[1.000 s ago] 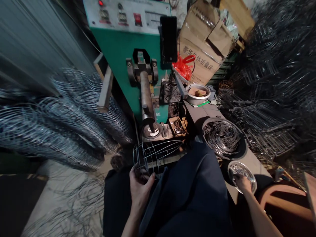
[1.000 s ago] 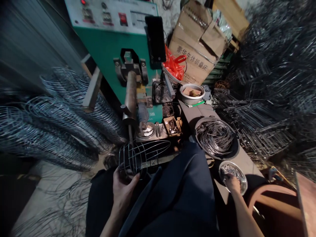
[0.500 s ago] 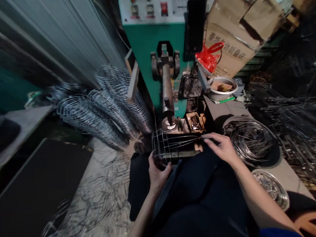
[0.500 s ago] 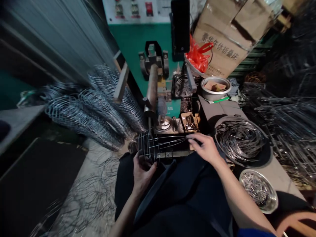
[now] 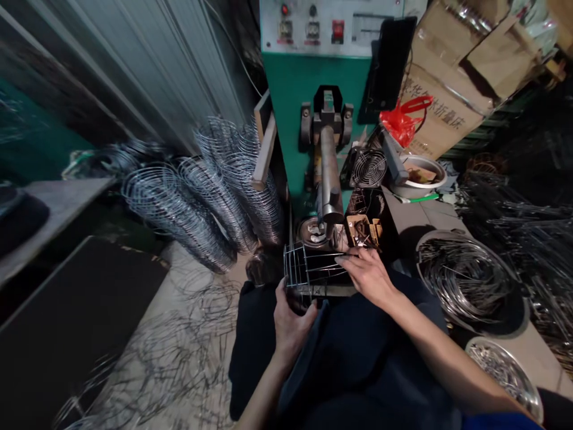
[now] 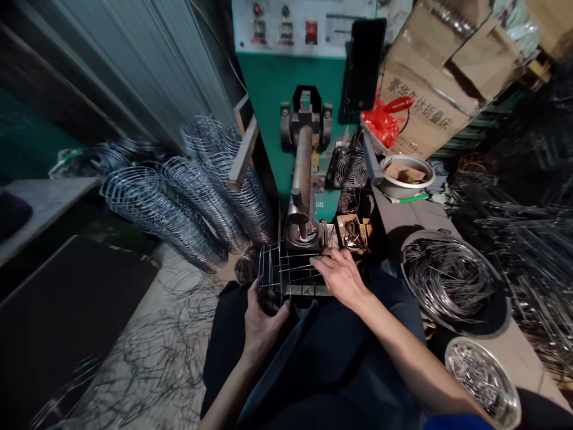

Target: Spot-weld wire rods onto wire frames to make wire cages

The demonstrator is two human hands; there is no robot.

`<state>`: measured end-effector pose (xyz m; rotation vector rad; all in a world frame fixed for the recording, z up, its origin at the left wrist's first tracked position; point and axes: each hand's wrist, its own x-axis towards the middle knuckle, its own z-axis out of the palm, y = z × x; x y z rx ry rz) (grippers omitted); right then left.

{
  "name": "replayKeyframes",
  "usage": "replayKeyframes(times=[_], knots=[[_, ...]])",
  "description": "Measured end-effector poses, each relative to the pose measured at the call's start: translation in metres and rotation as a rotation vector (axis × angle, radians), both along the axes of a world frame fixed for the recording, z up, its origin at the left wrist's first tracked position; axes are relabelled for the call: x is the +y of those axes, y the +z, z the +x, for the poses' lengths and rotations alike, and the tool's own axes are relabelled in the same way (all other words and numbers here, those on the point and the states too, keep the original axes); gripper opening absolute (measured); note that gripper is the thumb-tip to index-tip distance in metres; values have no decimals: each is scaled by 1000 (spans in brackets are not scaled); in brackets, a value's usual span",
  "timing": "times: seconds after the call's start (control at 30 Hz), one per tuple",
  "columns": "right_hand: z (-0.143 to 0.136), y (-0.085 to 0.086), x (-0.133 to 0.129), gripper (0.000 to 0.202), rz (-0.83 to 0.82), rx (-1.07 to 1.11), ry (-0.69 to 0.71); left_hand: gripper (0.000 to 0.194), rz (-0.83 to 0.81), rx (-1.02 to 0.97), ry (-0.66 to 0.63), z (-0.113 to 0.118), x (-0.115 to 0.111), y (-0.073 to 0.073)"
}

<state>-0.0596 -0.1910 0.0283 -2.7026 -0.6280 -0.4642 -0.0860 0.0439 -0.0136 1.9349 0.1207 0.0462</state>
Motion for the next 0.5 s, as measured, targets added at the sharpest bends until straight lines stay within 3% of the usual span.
replayKeyframes(times=[0.3, 0.5], knots=[[28, -2, 2, 28, 281, -37, 92, 76, 26, -63, 19, 17, -2, 5], [39, 1, 9, 25, 375, -62, 90, 77, 57, -111, 30, 25, 3, 3]])
